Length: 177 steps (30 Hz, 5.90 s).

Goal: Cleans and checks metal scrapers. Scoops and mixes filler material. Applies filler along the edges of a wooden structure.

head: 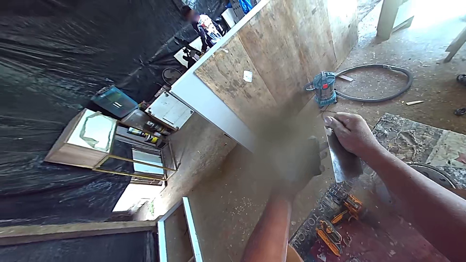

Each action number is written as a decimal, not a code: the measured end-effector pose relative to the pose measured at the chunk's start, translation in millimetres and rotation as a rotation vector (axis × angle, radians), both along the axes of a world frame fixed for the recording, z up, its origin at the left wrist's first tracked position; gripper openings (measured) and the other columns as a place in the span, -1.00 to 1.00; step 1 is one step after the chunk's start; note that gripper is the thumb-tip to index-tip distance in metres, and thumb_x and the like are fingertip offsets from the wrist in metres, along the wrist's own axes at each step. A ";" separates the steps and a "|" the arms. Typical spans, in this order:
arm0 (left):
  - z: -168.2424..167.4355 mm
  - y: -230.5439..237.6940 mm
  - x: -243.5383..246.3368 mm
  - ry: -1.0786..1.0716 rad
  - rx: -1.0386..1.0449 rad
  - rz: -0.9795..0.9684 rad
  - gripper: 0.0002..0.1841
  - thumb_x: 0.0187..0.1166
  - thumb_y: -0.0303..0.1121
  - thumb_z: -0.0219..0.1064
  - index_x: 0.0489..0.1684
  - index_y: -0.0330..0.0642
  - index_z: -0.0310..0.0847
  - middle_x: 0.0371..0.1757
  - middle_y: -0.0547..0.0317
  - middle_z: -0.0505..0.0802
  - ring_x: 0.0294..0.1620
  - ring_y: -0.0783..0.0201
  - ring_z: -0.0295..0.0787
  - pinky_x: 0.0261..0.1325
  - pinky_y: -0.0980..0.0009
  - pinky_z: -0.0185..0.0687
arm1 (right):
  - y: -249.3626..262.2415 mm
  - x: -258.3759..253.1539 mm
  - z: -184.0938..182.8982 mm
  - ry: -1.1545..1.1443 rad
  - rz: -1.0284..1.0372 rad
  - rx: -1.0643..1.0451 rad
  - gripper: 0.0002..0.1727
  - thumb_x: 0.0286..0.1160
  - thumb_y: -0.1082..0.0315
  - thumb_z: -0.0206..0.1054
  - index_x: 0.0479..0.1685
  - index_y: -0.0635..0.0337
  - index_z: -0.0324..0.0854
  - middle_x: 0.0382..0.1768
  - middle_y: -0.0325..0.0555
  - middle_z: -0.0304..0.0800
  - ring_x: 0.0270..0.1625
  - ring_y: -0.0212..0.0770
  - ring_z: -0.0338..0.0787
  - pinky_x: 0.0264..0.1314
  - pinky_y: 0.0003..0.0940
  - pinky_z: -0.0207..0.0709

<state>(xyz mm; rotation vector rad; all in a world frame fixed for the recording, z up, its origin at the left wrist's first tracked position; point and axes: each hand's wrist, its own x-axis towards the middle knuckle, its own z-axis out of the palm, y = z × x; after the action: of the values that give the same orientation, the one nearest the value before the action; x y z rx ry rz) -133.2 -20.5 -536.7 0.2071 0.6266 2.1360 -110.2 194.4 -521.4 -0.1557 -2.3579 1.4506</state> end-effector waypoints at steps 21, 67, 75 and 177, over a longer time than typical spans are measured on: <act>10.0 18.5 16.4 0.163 -0.490 0.363 -0.60 0.77 -0.14 -0.18 0.19 -0.12 0.52 -0.11 0.11 0.84 -0.06 0.27 0.83 0.07 0.25 0.77 | -39.3 -2.5 -27.7 -0.270 0.020 -0.165 -0.49 0.84 -0.02 0.07 -0.43 0.13 0.63 -0.57 -0.08 0.62 -0.47 -0.11 0.67 -0.36 0.01 0.53; -2.1 28.5 36.8 0.358 -0.388 0.191 0.03 -0.10 0.71 0.29 0.20 0.03 0.65 -0.07 0.29 0.93 -0.01 0.39 0.89 0.07 0.31 0.84 | -49.0 15.2 9.9 0.123 -0.133 0.505 -0.58 0.67 0.09 0.14 -0.51 0.14 0.63 -0.66 -0.04 0.65 -0.54 0.08 0.75 -0.58 0.07 0.48; -6.4 18.9 29.3 0.207 -0.267 0.048 -0.07 -0.10 0.63 0.41 0.09 0.04 0.76 -0.10 0.17 0.94 -0.04 0.31 0.92 0.06 0.29 0.84 | -58.0 11.0 1.8 0.203 0.008 0.318 -0.55 0.69 0.05 0.10 -0.60 0.06 0.51 -0.74 -0.20 0.52 -0.62 -0.13 0.64 -0.61 -0.08 0.41; -3.4 17.0 24.8 0.274 -0.400 0.307 0.00 0.05 0.75 0.12 0.27 0.12 0.66 0.04 0.18 0.88 0.10 0.26 0.85 0.14 0.19 0.80 | -66.5 26.9 -50.6 0.318 -0.109 0.580 -0.64 0.54 0.19 0.15 -0.61 0.18 0.54 -0.69 -0.04 0.63 -0.56 0.03 0.76 -0.60 -0.04 0.48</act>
<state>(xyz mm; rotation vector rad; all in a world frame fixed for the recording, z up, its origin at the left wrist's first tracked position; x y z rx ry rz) -108.4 -3.5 -540.1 0.1926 1.3007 2.2320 -83.2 127.8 -572.0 0.0922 -2.3455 0.6400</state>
